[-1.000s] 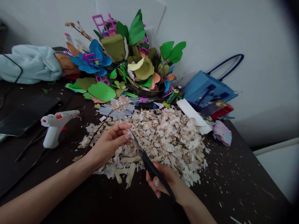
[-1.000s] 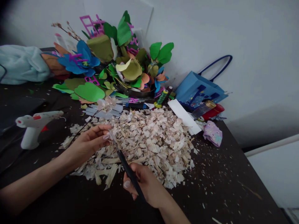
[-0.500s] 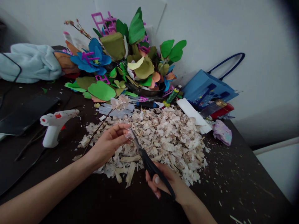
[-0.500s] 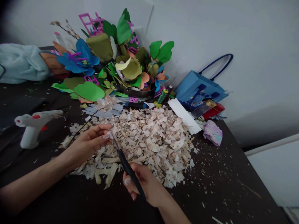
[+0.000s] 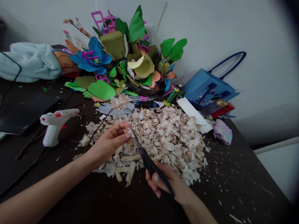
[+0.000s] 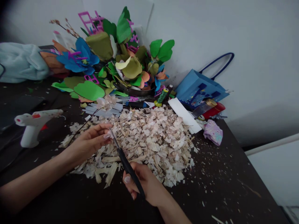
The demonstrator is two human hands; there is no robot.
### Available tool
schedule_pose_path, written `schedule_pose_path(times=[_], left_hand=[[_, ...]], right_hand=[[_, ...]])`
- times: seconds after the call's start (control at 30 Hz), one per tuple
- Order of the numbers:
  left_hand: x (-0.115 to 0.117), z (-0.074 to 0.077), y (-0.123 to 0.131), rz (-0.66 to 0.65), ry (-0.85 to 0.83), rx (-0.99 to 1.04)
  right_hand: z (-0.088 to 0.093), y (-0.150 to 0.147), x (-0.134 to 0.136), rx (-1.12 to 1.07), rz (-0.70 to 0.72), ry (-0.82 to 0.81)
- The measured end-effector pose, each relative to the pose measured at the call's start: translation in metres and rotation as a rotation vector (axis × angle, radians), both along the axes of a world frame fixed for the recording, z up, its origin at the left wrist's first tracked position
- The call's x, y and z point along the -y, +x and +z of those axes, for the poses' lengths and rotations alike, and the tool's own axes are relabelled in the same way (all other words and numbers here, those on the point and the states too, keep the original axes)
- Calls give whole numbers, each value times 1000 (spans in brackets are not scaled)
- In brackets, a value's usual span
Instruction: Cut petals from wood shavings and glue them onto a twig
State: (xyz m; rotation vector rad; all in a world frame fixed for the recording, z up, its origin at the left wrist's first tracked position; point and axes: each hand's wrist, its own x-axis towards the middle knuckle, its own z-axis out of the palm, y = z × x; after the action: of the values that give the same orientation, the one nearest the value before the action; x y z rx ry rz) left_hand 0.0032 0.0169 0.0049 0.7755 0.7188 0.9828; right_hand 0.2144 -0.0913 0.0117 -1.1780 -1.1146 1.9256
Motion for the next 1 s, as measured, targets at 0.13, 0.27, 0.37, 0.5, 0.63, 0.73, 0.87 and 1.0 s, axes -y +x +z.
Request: schedule_pose_path(times=[0.13,0.27,0.37,0.5,0.63,0.73,0.87,1.0], left_hand=[[-1,-1,-1,-10,-1,3],[-1,0,-2,-14,-2,15],[-1,-1,-2,-24,5,25],[-3,-1,-2,-51,24,26],[-4,-1,-3,-71,38,23],[-4,0,-5,-69,27,10],[-4,1,-5,-59,19,-1],[-4,3,-6,-63,18,-31]], right_hand=[[2,-1,0,2,0,-3],[4,-1,0,4,-3,-11],[3,-1,1,-2,1,-19],[3,-1,1,13,6,-20],[6,-1,0,52,10,-7],[9,-2,0,72,15,0],[12,-1,-1,81,0,-6],[8,2,-3,52,-23,53]])
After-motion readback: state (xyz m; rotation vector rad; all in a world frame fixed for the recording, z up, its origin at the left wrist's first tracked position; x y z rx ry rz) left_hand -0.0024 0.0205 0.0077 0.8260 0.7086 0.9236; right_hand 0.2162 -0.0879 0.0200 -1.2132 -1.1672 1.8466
